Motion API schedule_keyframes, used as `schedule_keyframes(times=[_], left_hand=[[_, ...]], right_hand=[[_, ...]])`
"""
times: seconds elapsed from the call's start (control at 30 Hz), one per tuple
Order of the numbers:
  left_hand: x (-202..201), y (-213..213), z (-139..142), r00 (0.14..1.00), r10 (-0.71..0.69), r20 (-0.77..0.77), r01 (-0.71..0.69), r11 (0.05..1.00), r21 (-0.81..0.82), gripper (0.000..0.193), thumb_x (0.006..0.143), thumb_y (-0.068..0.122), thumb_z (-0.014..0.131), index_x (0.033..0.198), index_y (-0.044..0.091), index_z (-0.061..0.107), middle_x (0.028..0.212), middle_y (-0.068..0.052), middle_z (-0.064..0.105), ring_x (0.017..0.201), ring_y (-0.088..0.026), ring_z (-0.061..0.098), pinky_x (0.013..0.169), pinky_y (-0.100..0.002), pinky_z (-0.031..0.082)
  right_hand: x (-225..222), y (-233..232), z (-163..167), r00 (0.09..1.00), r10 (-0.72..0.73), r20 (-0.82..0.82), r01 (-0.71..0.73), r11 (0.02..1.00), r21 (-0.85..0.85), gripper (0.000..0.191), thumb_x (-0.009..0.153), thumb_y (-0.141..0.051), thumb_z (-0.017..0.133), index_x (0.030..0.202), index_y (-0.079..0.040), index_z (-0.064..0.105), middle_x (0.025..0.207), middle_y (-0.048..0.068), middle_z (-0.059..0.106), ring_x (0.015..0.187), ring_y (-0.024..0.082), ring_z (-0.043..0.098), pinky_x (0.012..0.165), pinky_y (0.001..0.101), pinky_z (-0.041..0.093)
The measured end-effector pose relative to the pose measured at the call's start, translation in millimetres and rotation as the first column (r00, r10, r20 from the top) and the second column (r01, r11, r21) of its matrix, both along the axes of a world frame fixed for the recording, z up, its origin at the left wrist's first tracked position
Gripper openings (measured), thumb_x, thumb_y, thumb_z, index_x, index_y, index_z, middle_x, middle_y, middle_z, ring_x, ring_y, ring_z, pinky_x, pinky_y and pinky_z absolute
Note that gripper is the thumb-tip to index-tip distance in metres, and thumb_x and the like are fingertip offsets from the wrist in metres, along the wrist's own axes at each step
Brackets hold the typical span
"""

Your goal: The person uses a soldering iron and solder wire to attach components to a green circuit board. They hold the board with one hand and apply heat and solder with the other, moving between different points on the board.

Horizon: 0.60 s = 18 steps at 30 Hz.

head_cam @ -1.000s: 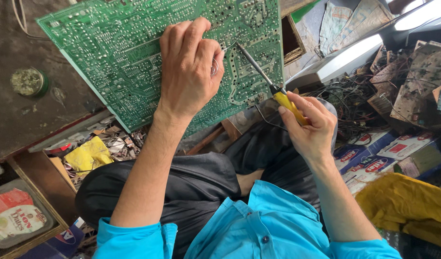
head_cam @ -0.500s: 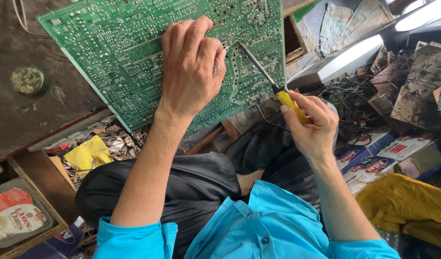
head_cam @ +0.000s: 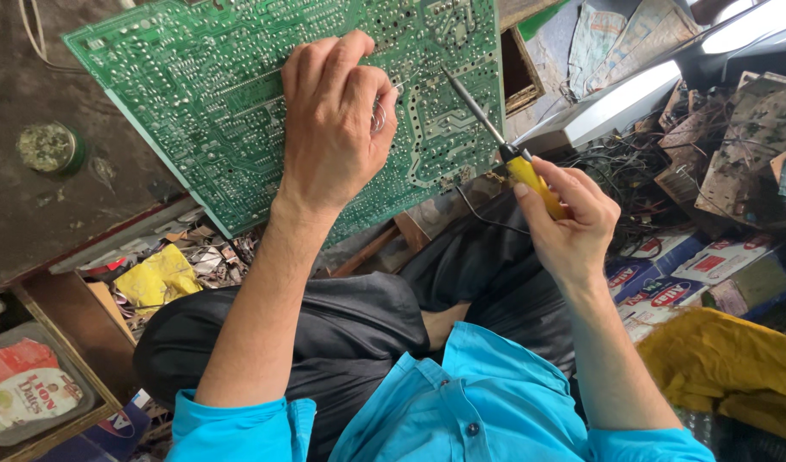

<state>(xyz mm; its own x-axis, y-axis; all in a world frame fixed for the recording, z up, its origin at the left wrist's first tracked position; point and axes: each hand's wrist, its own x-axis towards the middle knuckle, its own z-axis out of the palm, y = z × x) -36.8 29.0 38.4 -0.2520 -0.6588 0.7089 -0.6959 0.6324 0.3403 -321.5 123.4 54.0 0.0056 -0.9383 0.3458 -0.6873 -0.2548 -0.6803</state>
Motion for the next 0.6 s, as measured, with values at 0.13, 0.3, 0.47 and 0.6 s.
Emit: schedule_keyframes(times=[0.13, 0.3, 0.47, 0.6], left_hand=[[0.4, 0.3, 0.3, 1.000, 0.010, 0.012, -0.010, 1.000, -0.001, 0.019, 0.097, 0.001, 0.075, 0.103, 0.006, 0.057, 0.136, -0.010, 0.054, 0.127, -0.030, 0.052, 0.112, -0.049, 0.038], [-0.4, -0.7, -1.9, 1.000, 0.013, 0.011, -0.013, 1.000, -0.001, 0.018, 0.097, 0.001, 0.074, 0.099, 0.006, 0.057, 0.137, -0.009, 0.053, 0.127, -0.029, 0.052, 0.112, -0.049, 0.038], [-0.4, -0.9, -3.5, 1.000, 0.018, 0.018, -0.018, 1.000, -0.001, 0.019, 0.097, 0.000, 0.074, 0.102, 0.008, 0.057, 0.136, -0.008, 0.053, 0.126, -0.027, 0.052, 0.113, -0.049, 0.039], [-0.5, -0.8, -2.6, 1.000, 0.008, 0.003, -0.008, 1.000, -0.007, 0.017, 0.098, 0.001, 0.074, 0.100, 0.005, 0.058, 0.137, -0.009, 0.052, 0.127, -0.028, 0.051, 0.113, -0.049, 0.038]], right_hand=[[1.8, -2.2, -0.1, 0.999, 0.004, -0.032, -0.004, 1.000, 0.015, 0.029, 0.096, -0.004, 0.081, 0.124, 0.000, 0.074, 0.098, 0.008, 0.071, 0.078, 0.009, 0.062, 0.066, 0.0222, 0.047], [4.3, -2.3, 1.5, 0.999, 0.026, -0.044, -0.026, 1.000, 0.017, 0.029, 0.096, -0.005, 0.080, 0.124, -0.001, 0.074, 0.102, 0.008, 0.072, 0.082, 0.010, 0.066, 0.070, 0.0231, 0.049], [6.2, -3.9, 1.6, 0.998, 0.038, -0.042, -0.037, 0.999, 0.022, 0.029, 0.097, -0.005, 0.080, 0.125, -0.001, 0.074, 0.102, 0.008, 0.072, 0.081, 0.010, 0.065, 0.068, 0.0229, 0.049], [4.4, -5.4, 1.5, 0.998, 0.051, -0.037, -0.050, 0.998, 0.030, 0.030, 0.096, -0.004, 0.079, 0.125, -0.001, 0.074, 0.100, 0.008, 0.071, 0.080, 0.010, 0.064, 0.067, 0.0228, 0.048]])
